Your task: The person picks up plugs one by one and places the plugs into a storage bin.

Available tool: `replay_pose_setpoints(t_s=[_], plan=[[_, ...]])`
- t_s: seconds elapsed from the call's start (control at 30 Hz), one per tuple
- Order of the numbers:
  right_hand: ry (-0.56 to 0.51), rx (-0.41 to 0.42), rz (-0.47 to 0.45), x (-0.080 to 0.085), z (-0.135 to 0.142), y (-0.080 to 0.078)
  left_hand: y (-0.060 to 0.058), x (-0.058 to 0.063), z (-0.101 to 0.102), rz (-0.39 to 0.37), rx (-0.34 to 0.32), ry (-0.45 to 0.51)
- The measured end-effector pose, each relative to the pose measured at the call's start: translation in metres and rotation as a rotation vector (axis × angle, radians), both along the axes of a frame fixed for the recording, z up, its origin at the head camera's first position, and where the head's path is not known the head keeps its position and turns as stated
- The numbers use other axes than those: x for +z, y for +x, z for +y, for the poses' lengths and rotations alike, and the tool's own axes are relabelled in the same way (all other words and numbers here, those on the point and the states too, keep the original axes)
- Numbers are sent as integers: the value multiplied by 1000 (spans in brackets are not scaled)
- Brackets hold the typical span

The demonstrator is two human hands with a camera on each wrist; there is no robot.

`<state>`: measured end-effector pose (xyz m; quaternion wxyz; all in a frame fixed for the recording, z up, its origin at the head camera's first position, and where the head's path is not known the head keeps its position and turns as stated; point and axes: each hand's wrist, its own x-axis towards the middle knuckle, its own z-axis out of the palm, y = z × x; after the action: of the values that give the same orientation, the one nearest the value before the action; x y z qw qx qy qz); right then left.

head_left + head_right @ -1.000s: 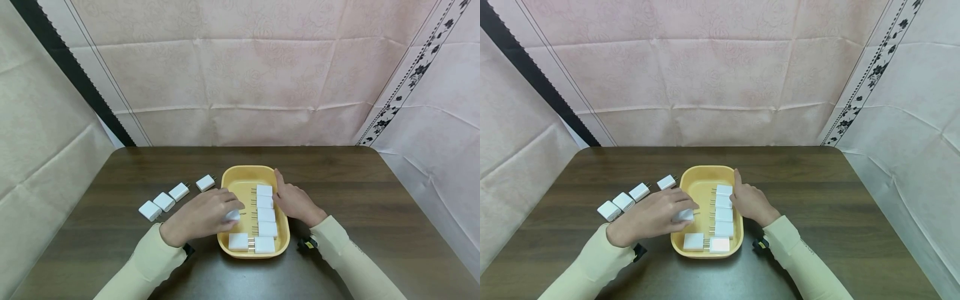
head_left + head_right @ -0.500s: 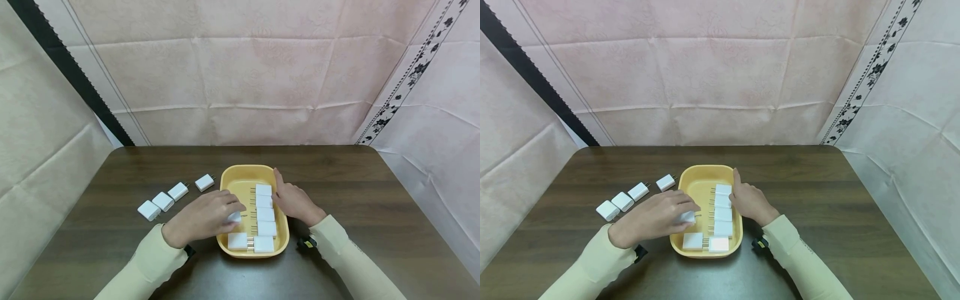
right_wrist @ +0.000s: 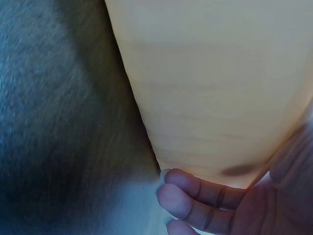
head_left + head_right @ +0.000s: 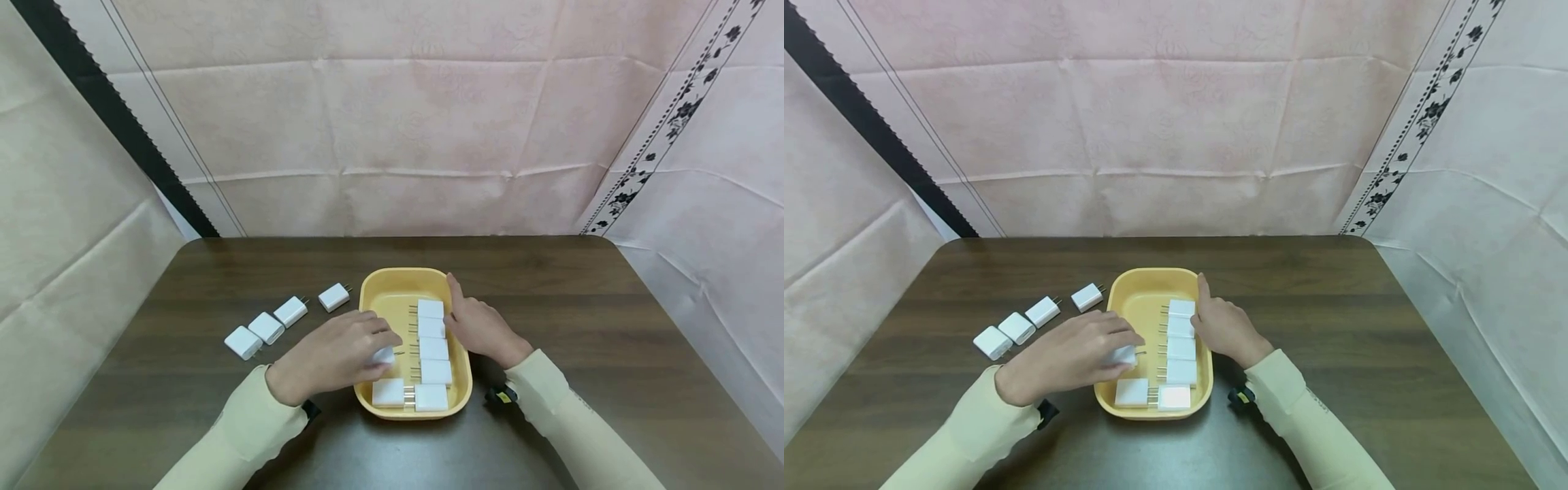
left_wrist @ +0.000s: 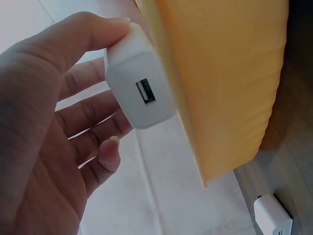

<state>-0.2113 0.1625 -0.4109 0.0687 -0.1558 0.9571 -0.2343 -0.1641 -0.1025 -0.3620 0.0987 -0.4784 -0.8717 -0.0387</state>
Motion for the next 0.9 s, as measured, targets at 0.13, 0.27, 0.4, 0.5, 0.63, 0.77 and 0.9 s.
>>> replay_pose_setpoints(t_s=[0.13, 0.27, 0.4, 0.5, 0.63, 0.77, 0.9], plan=[[-4, -1, -4, 1, 0, 0, -1, -3, 1, 0, -3, -8], [-3, -6, -9, 1, 0, 0, -2, -7, 3, -9, -2, -27], [-7, -7, -11, 0, -1, -1, -2, -10, 5, -36, 5, -51], [-10, -8, -12, 0, 0, 0, -2, -13, 8, -48, 8, -69], [-7, -11, -22, 0, -1, 0, -3, -17, 11, -71, 13, -95], [-3, -21, -32, 1, -1, 0, -3, -20, 12, -77, 18, -116], [-4, -21, -33, 1, -1, 0, -3, -23, 12, -68, 20, -122]])
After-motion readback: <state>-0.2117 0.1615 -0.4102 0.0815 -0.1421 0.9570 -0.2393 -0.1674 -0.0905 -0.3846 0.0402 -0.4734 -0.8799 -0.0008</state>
